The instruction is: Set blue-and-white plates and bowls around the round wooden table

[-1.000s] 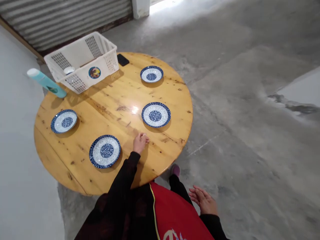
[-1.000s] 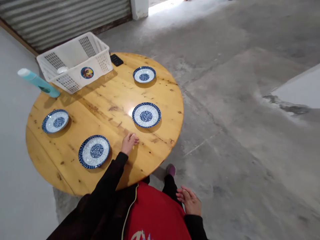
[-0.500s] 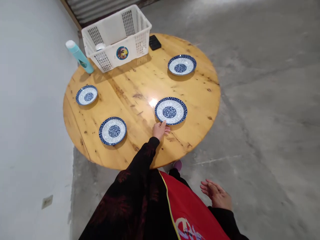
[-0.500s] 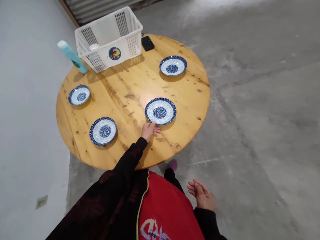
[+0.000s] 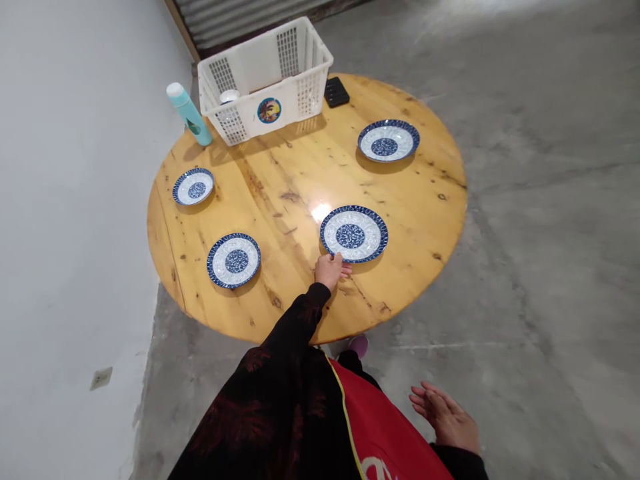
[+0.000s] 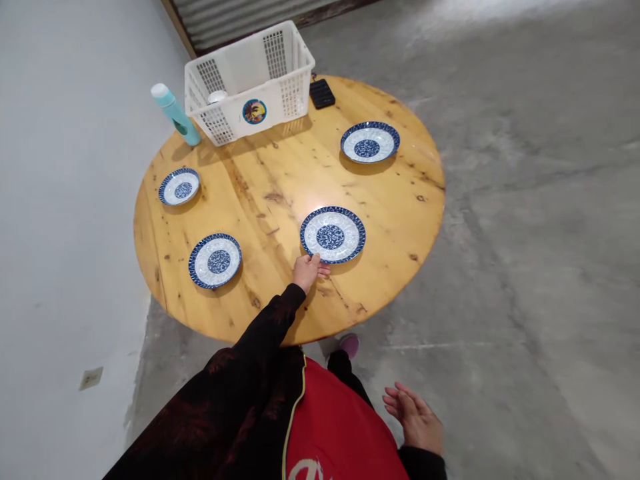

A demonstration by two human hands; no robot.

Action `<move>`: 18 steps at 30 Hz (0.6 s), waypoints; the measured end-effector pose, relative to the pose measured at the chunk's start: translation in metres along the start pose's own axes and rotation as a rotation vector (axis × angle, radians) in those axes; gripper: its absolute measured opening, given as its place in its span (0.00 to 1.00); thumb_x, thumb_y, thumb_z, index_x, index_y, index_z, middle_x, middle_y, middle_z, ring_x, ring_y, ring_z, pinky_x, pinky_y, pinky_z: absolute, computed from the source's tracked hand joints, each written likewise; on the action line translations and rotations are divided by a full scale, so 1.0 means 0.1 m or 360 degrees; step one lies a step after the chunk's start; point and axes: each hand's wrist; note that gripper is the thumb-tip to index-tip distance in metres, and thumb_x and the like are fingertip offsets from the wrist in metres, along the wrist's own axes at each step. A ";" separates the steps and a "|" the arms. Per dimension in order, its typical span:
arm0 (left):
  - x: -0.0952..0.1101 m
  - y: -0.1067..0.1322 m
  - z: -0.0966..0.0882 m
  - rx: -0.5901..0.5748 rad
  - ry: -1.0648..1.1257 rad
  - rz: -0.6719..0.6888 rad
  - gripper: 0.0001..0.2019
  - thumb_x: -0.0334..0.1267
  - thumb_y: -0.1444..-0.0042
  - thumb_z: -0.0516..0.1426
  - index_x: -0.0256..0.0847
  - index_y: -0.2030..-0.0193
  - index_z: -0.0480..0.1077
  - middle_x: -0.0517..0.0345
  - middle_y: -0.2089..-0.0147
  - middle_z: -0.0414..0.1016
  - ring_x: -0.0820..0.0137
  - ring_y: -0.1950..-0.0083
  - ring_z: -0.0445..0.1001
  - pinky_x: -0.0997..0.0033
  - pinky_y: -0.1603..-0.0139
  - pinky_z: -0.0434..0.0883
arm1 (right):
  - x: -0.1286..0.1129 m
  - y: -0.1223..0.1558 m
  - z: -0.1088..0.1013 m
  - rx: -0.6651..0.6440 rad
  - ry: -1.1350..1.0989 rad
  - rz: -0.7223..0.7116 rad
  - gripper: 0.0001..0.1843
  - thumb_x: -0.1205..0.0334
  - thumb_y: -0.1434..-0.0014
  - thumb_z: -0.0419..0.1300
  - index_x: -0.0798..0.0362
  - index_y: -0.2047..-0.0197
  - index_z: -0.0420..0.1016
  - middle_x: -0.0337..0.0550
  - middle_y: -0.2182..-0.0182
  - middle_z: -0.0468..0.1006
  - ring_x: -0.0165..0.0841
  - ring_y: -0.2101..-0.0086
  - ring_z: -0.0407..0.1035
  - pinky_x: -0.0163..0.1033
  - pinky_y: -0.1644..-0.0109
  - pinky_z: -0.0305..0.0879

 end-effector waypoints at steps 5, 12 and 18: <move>0.05 0.03 -0.05 -0.0028 -0.0002 0.0032 0.15 0.42 0.35 0.57 0.37 0.72 0.66 0.47 0.72 0.82 0.70 0.76 0.80 0.79 0.78 0.71 | -0.10 -0.02 0.11 0.0000 -0.0053 0.0009 0.28 0.49 0.72 0.73 0.56 0.67 0.77 0.43 0.77 0.82 0.35 0.77 0.76 0.36 0.74 0.73; 0.09 0.00 -0.09 -0.0067 -0.0013 0.0080 0.15 0.44 0.37 0.59 0.37 0.72 0.66 0.45 0.72 0.82 0.67 0.75 0.81 0.77 0.78 0.72 | -0.14 -0.07 0.20 -0.0006 -0.0100 -0.0031 0.26 0.50 0.72 0.72 0.55 0.69 0.77 0.42 0.78 0.82 0.33 0.79 0.74 0.35 0.76 0.71; 0.10 0.01 -0.10 -0.0044 -0.0020 0.0101 0.18 0.48 0.37 0.58 0.36 0.71 0.67 0.44 0.70 0.82 0.67 0.74 0.81 0.77 0.78 0.73 | -0.10 -0.11 0.19 -0.0013 -0.0119 -0.0038 0.26 0.49 0.71 0.72 0.56 0.68 0.77 0.43 0.78 0.81 0.34 0.79 0.74 0.36 0.76 0.71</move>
Point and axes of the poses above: each hand's wrist, its own y-axis away from the middle knuckle, its own z-axis out of the palm, x = y × z
